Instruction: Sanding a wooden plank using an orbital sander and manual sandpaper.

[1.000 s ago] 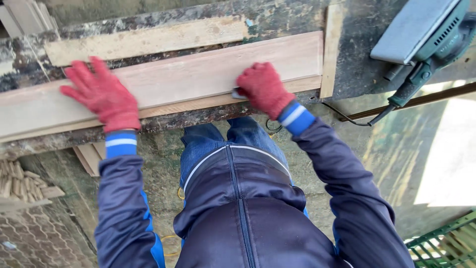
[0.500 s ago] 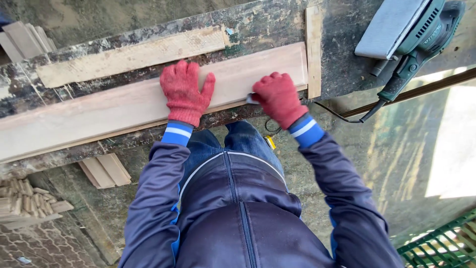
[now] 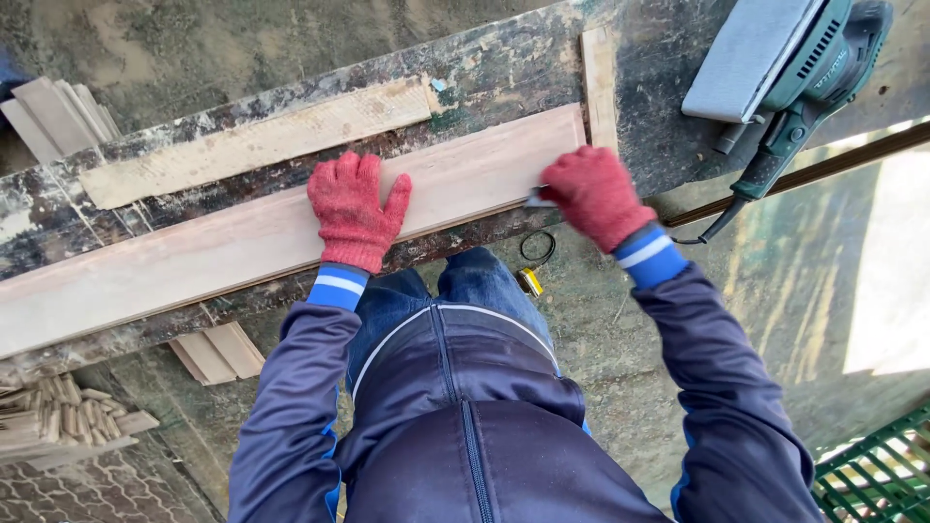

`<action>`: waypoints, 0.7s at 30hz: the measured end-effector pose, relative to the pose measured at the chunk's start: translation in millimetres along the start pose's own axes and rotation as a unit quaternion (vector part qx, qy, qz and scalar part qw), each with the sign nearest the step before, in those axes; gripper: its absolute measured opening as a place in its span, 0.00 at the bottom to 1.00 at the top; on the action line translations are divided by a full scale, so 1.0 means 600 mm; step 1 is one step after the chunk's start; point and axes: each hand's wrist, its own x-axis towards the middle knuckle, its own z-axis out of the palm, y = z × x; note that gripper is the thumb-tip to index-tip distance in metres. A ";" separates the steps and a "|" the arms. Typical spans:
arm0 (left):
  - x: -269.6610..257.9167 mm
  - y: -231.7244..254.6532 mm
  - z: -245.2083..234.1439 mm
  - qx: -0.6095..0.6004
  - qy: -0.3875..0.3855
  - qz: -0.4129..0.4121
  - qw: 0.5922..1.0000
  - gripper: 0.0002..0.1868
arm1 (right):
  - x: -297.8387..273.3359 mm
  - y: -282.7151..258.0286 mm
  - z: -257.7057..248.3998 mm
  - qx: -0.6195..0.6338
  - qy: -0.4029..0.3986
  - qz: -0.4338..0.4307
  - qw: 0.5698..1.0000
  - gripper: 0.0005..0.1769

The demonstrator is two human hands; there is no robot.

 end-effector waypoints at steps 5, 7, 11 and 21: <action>-0.003 0.002 0.000 0.004 -0.018 -0.011 1.000 0.27 | -0.071 0.114 0.032 -0.076 -0.018 0.164 0.983 0.14; -0.007 0.001 0.001 0.007 -0.024 -0.016 1.000 0.27 | -0.115 0.135 0.060 0.046 0.037 0.273 0.960 0.13; -0.004 0.007 -0.005 0.007 -0.023 -0.018 1.000 0.26 | -0.083 0.066 0.051 0.296 0.194 0.374 0.857 0.12; 0.025 0.018 -0.039 0.014 -0.041 -0.029 0.999 0.23 | 0.032 0.033 0.042 0.242 0.170 0.334 0.895 0.11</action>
